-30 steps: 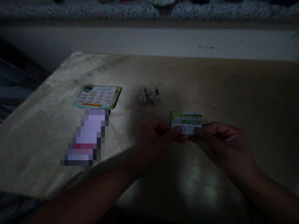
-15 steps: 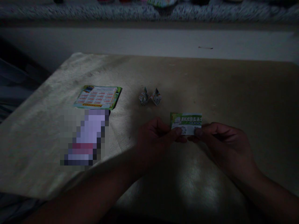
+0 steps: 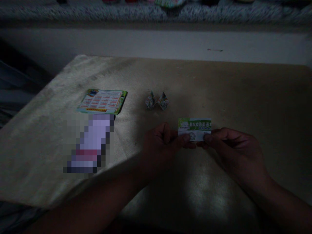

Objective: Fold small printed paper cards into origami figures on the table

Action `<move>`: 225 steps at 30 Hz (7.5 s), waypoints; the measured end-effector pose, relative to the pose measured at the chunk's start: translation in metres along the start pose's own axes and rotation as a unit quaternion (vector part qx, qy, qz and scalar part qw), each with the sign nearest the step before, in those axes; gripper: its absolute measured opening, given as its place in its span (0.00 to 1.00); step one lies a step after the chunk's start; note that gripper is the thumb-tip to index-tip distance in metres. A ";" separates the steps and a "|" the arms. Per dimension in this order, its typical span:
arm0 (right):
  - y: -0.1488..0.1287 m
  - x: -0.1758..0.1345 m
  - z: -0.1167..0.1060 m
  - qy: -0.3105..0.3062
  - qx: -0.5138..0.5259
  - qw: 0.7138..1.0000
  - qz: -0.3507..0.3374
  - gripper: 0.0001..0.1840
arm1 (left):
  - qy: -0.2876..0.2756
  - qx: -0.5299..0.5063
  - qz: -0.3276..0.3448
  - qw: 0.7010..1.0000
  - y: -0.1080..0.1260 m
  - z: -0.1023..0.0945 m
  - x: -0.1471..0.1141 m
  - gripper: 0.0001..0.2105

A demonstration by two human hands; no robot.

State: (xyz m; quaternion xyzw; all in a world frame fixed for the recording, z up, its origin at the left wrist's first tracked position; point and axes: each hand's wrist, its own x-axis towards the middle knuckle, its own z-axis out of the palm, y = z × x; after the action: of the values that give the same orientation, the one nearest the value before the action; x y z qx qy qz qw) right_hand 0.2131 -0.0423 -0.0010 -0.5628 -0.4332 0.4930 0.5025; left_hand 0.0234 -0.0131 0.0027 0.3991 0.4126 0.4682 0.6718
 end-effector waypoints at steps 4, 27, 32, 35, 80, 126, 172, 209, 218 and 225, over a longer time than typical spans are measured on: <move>0.001 0.000 -0.001 0.002 0.007 1.000 0.001 0.08 | -0.001 -0.002 -0.009 1.000 0.001 0.000 0.001 0.24; -0.008 -0.003 0.014 -0.025 0.068 0.997 0.034 0.25 | 0.039 0.071 0.000 0.997 0.001 0.008 -0.005 0.24; -0.012 -0.004 0.020 -0.001 0.058 0.998 0.027 0.30 | 0.054 0.162 0.038 0.985 -0.005 0.009 -0.010 0.24; -0.013 -0.004 0.022 0.011 0.034 0.999 0.017 0.29 | 0.055 0.227 0.078 0.969 -0.008 0.006 -0.010 0.23; -0.011 0.001 -0.009 -0.070 0.064 0.991 0.094 0.24 | -0.015 0.072 0.006 0.997 0.007 -0.001 -0.001 0.24; -0.014 0.003 -0.008 -0.020 0.028 0.999 -0.001 0.29 | -0.071 -0.021 -0.078 0.994 0.000 -0.016 0.014 0.24; 0.002 0.006 0.001 -0.104 0.101 0.988 0.051 0.16 | -0.066 0.027 -0.114 0.991 0.001 -0.017 0.012 0.28; 0.001 -0.002 -0.002 -0.147 -0.193 0.957 -0.158 0.07 | -0.178 0.492 0.398 0.754 0.018 -0.033 0.012 0.03; 0.010 0.003 -0.003 -0.126 -0.187 0.964 -0.142 0.11 | -0.189 0.521 0.412 0.723 0.017 -0.030 0.009 0.02; 0.012 0.007 -0.002 -0.102 -0.226 0.953 -0.175 0.10 | -0.246 0.568 0.410 0.670 0.022 -0.035 0.010 0.06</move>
State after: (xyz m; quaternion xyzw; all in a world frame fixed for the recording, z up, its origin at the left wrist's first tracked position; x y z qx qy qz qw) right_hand 0.2160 -0.0374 -0.0133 -0.5235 -0.6741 0.3415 0.3936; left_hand -0.0134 0.0073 0.0095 0.9331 0.2137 0.2567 0.1332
